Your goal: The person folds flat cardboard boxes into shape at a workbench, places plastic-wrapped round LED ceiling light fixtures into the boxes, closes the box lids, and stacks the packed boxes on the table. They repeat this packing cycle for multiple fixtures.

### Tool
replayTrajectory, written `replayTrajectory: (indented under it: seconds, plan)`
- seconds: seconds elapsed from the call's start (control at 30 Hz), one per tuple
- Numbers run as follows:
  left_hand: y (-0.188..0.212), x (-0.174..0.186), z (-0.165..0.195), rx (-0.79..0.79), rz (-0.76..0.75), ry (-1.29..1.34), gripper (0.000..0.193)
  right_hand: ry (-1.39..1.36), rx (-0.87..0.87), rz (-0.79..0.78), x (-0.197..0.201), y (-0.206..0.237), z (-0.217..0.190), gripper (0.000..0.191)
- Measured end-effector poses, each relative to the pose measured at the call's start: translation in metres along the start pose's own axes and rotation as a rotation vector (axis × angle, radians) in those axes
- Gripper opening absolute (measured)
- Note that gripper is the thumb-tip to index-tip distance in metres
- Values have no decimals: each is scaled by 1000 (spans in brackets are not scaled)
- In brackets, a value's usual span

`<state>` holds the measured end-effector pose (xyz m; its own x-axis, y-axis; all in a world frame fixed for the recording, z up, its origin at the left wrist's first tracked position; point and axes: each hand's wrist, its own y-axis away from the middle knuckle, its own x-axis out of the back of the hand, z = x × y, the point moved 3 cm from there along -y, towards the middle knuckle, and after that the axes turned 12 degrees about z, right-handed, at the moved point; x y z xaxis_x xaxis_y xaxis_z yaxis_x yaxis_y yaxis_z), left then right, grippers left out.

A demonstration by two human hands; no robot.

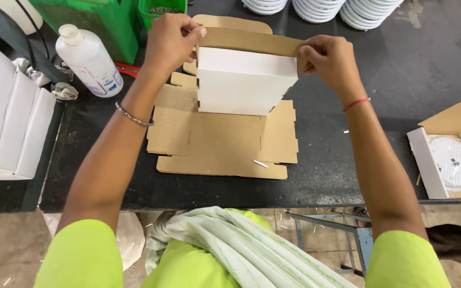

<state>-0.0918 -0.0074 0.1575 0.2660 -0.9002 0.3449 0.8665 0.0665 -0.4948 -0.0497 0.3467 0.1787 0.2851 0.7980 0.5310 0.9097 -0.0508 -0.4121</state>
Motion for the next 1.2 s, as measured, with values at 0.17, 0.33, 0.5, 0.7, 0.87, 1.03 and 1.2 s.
replayTrajectory:
  seconds: [0.17, 0.33, 0.5, 0.7, 0.87, 1.03, 1.2]
  plan:
    - [2, -3, 0, -71, 62, -28, 18, -11, 29, 47, -6, 6, 2, 19]
    - [12, -1, 6, -98, 105, 6, 15, -17, 117, 118, -8, 19, -2, 21]
    - [15, 2, 7, -122, 113, -35, 12, -6, 113, 122, -9, 23, 0, 14]
    - [34, 5, 7, -243, 166, -123, 17, -2, 193, 246, -12, 30, 3, 14]
    - [82, 7, 16, -464, 289, -113, 12, 307, 368, 374, -19, 76, -4, 21]
    - [99, 1, 14, -510, 281, -250, 13, 332, 384, 336, -29, 93, 0, 15]
    - [101, -2, 12, -435, 309, -248, 10, -112, 76, 159, -20, 70, 34, 42]
